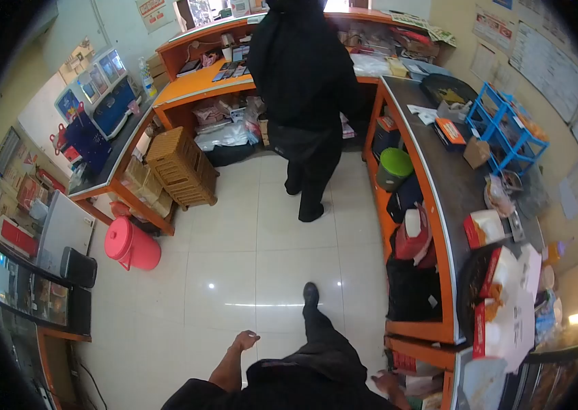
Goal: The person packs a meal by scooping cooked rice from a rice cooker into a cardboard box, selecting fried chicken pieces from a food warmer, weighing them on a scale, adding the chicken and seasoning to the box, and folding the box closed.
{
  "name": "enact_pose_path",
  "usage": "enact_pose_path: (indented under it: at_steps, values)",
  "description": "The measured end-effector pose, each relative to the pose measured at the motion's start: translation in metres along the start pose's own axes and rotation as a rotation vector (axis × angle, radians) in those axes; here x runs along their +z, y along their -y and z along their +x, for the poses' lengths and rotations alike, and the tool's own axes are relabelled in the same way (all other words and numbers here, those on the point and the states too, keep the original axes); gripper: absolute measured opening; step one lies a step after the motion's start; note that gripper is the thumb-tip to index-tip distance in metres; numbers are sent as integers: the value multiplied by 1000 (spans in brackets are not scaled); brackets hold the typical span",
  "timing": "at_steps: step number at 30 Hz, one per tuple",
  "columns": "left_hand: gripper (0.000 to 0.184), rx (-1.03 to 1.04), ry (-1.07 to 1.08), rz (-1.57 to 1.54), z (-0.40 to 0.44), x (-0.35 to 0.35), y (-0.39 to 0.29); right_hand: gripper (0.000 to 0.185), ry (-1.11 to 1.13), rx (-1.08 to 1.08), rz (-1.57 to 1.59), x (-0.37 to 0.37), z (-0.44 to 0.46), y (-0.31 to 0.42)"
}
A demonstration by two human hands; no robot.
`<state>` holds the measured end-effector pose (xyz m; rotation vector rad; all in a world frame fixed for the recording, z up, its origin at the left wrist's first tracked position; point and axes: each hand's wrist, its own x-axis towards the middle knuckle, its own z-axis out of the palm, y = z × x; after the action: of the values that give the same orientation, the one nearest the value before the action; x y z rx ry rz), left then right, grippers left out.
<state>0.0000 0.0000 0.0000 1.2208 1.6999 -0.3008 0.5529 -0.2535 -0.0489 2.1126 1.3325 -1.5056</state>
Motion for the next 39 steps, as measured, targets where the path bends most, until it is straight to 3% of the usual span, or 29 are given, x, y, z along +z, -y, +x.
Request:
enact_pose_path:
  at_steps: [1, 2, 3, 6, 8, 9, 10, 11, 13, 16, 17, 19, 20, 21, 22, 23, 24, 25, 28, 29, 31, 32, 33, 34, 35, 36, 37, 38, 39]
  values:
    - [54, 14, -51, -120, 7, 11, 2, 53, 232, 30, -40, 8, 31, -11]
    - [51, 24, -105, -239, 6, 18, 0, 52, 328, -215, -71, -12, 84, 21]
    - [50, -9, -171, -298, 59, -92, -15, 51, 411, -462, -79, -42, 129, 69]
    - [47, -25, -228, -483, 69, -136, -35, 51, 346, -52, -294, -141, 192, 155]
    - [47, -73, -331, -497, 85, -174, -24, 53, 162, 84, -430, -217, 240, 222]
    - [47, -98, -384, -518, 93, -187, -14, 56, -25, 10, -445, -254, 259, 261]
    - [45, -175, -337, -537, 103, -198, -9, 54, -306, -219, -399, -294, 263, 297]
    - [44, -250, -289, -555, 113, -209, -1, 38, -575, -301, -276, -332, 260, 347]
    - [43, -334, 28, -432, 150, -222, 24, 39, -660, -459, 330, -412, 169, 474]
    - [33, -339, 183, -414, 176, -261, 10, 29, -815, -626, 660, -433, 161, 522]
    - [39, -111, 177, -403, 202, -267, 16, 27, -838, -593, 665, -427, 162, 525]
    - [48, -312, 367, 87, 286, -301, -41, 23, -782, -382, 697, -393, 160, 493]
    - [56, 27, 226, 369, 306, -320, -65, 21, -875, -273, 359, -379, 146, 491]
    - [53, 382, 98, 559, 324, -348, -102, 25, -753, -14, 388, -341, 161, 461]
    - [37, 281, -186, 179, 330, -362, -128, 34, -547, 63, -36, -281, 209, 380]
    - [43, 211, -161, -109, 349, -379, -158, 40, -253, 125, -256, -223, 220, 340]
    - [61, 332, -98, 56, 365, -405, -192, 40, -167, 204, -241, -182, 198, 330]
    - [58, 321, -124, 113, 369, -418, -218, 42, -79, 284, -232, -141, 176, 320]
    - [49, 471, -110, 186, 370, -456, -285, 38, 2, 509, 406, -100, 99, 337]
    - [49, 449, -157, 224, 361, -463, -300, 34, -103, 530, 654, -61, 97, 316]
    - [43, 712, -328, 300, 370, -451, -297, 37, -259, 624, 1085, -28, 82, 306]
    - [49, 796, -276, 708, 382, -445, -297, 40, -339, 593, 886, 6, 92, 288]
    - [43, 810, -132, 1128, 396, -432, -301, 58, -562, 584, 461, 33, 102, 292]
    - [42, 801, 43, 1191, 377, -405, -318, 59, -475, 469, 490, 54, 115, 296]
    - [41, 707, 188, 1091, 356, -356, -323, 46, -835, 633, 610, 39, 78, 332]
    - [40, 646, 278, 1036, 338, -313, -328, 45, -896, 688, 799, 32, 47, 342]
    - [39, 678, 349, 1100, 320, -267, -350, 45, -866, 557, 702, 63, 59, 320]
    - [38, 703, 428, 1174, 298, -214, -358, 43, -1026, 784, 1229, 73, 34, 327]
    - [37, 742, 504, 1257, 278, -165, -367, 44, -1232, 769, 1457, 94, 10, 334]
